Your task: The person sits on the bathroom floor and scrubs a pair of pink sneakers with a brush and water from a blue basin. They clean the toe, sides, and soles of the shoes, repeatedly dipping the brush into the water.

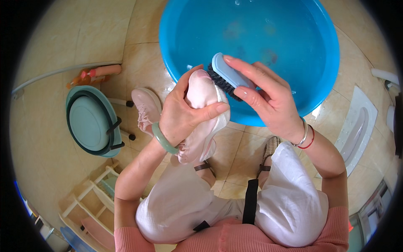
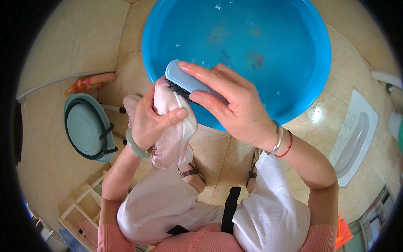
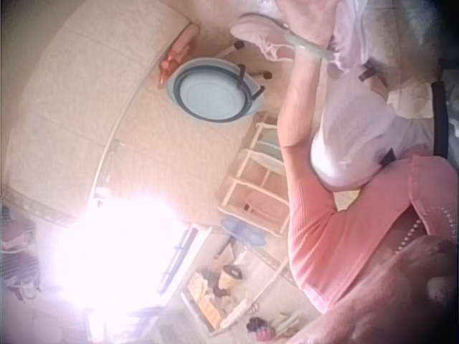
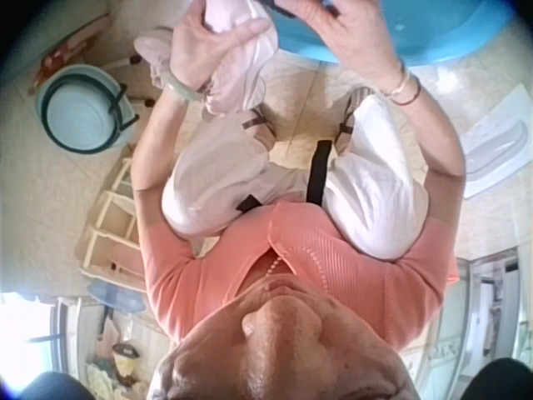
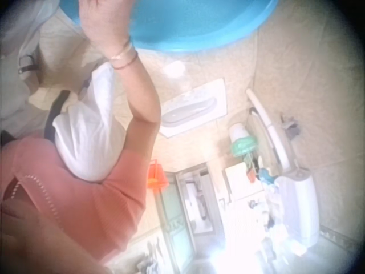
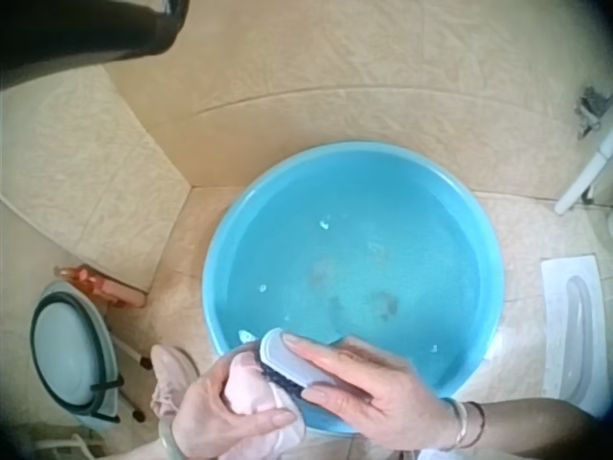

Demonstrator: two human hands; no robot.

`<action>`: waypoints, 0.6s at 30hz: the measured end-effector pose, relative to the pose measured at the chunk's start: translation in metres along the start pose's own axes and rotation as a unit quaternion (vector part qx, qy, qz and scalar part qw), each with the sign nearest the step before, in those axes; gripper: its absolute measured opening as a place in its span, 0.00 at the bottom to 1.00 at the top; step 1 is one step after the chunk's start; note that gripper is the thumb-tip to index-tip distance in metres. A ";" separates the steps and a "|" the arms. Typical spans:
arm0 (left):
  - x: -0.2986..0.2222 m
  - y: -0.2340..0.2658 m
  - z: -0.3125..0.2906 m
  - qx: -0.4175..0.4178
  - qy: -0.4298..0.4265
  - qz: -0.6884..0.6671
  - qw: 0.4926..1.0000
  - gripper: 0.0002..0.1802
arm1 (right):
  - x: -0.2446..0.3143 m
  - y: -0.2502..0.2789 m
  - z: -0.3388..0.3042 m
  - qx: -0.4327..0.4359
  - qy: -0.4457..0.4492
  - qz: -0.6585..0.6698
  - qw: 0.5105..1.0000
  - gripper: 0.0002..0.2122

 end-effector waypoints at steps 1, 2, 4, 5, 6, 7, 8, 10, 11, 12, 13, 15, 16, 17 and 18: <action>-0.001 -0.002 0.000 0.002 0.003 -0.010 1.000 0.58 | -0.001 -0.003 -0.001 -0.001 -0.009 0.009 1.000 0.23; -0.002 -0.004 0.000 0.006 -0.003 0.005 1.000 0.58 | -0.002 -0.005 0.001 -0.007 -0.011 0.001 1.000 0.23; -0.004 -0.008 -0.002 0.015 -0.015 0.035 0.999 0.58 | -0.006 -0.008 0.006 -0.019 -0.016 -0.013 1.000 0.22; -0.004 -0.009 -0.001 0.021 -0.020 0.037 0.999 0.58 | -0.012 -0.007 0.010 -0.024 -0.011 -0.050 0.998 0.22; -0.005 -0.009 0.000 0.025 -0.027 0.041 0.998 0.58 | -0.025 -0.006 0.017 -0.028 -0.004 -0.085 0.996 0.21; -0.005 -0.009 0.001 0.029 -0.033 0.045 0.998 0.58 | -0.036 -0.006 0.022 -0.033 0.002 -0.119 0.992 0.21; -0.004 -0.007 0.001 0.026 -0.039 0.047 0.998 0.58 | -0.047 -0.004 0.024 -0.030 -0.031 -0.145 0.989 0.19; 0.000 -0.007 -0.001 0.021 -0.047 0.047 0.998 0.57 | -0.065 0.007 0.023 -0.005 -0.042 -0.285 0.957 0.19; 0.002 -0.005 -0.001 0.025 -0.036 0.040 0.998 0.56 | -0.074 0.012 0.019 0.008 -0.048 -0.354 0.934 0.18; 0.004 -0.002 -0.001 0.029 -0.027 0.032 0.999 0.56 | -0.082 0.016 0.014 0.023 -0.026 -0.401 0.916 0.18; 0.006 -0.001 0.000 0.034 -0.017 0.024 0.999 0.56 | -0.090 0.020 0.008 0.037 -0.004 -0.446 0.894 0.17; 0.006 0.001 0.001 0.036 -0.017 0.022 0.999 0.56 | -0.083 0.016 0.010 0.029 0.075 -0.492 0.867 0.16; 0.006 0.002 0.002 0.037 -0.017 0.021 0.999 0.56 | -0.077 0.016 0.011 0.005 0.132 -0.493 0.860 0.15; 0.005 0.001 0.002 0.036 -0.013 0.019 0.999 0.56 | -0.067 0.014 0.013 -0.004 0.119 -0.419 0.900 0.14; 0.004 0.000 0.002 0.035 -0.007 0.017 0.999 0.56 | -0.059 0.011 0.014 -0.012 0.106 -0.342 0.934 0.13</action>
Point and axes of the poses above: each hand's wrist, its own z-axis towards the middle knuckle, its own y-axis out of the back of the hand, x = y × z, the point moved 1 cm from there along z, towards the middle knuckle, and after that the axes turned 7 degrees about -x, right-handed, at the moved point
